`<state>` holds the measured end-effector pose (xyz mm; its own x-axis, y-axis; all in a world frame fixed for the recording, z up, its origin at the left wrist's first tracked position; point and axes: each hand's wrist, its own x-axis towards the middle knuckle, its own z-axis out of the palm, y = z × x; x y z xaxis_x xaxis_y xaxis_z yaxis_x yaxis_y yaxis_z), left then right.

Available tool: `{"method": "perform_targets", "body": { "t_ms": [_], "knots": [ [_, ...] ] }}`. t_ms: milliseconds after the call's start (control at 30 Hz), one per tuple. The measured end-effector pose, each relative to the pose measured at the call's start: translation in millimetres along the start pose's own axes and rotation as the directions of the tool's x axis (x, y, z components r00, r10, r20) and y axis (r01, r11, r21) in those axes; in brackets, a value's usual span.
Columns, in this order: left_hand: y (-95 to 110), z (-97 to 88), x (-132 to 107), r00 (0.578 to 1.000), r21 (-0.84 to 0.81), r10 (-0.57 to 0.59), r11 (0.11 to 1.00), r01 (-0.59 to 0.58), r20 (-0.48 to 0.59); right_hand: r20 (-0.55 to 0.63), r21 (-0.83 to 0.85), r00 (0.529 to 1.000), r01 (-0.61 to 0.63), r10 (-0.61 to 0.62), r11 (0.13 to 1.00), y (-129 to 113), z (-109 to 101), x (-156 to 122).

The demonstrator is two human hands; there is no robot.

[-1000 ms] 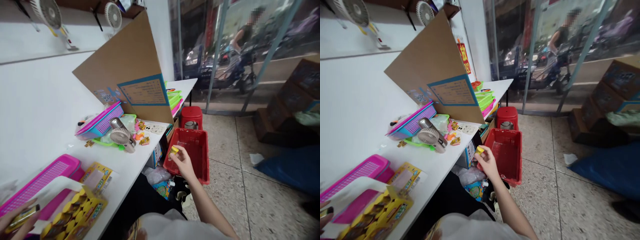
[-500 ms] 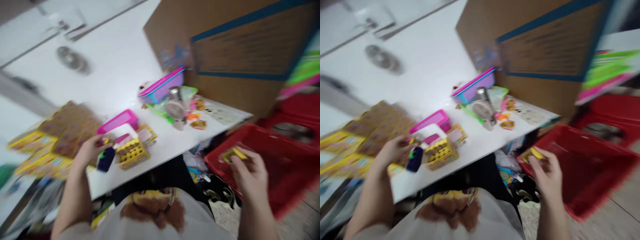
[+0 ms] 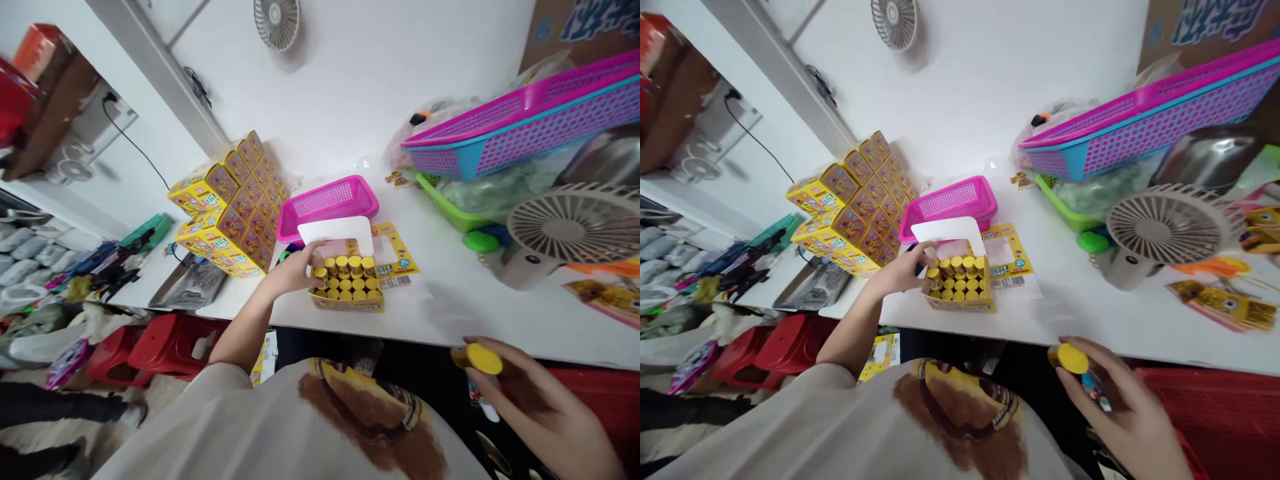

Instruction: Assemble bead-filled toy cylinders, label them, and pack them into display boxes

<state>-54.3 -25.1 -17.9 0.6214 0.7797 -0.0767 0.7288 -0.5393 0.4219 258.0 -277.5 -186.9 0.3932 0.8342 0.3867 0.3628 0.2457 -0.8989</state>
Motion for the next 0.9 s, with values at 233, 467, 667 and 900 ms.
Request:
{"method": "perform_targets", "body": {
  "t_ms": [233,467,667,900],
  "knots": [
    [6.0,15.2,0.4,0.996,0.168,-0.087,0.982,0.081,0.029,0.230,-0.041,0.926,0.316,-0.299,0.948,-64.0,47.7,58.8],
    [9.6,44.1,-2.2,0.993,0.370,-0.077,0.923,0.105,-0.090,0.379,-0.163,0.892,0.328,-0.248,0.930,-92.5,124.0,121.4],
    [9.3,34.2,-23.1,0.977,0.163,-0.045,0.983,0.080,-0.208,0.576,-0.443,0.817,0.285,0.026,0.850,-88.0,186.4,157.0],
    [-30.5,26.8,-46.4,0.940,-0.133,-0.064,0.991,0.020,-0.336,0.559,-0.516,0.823,0.252,0.099,0.818,-90.0,200.3,153.3]
  ]
}}
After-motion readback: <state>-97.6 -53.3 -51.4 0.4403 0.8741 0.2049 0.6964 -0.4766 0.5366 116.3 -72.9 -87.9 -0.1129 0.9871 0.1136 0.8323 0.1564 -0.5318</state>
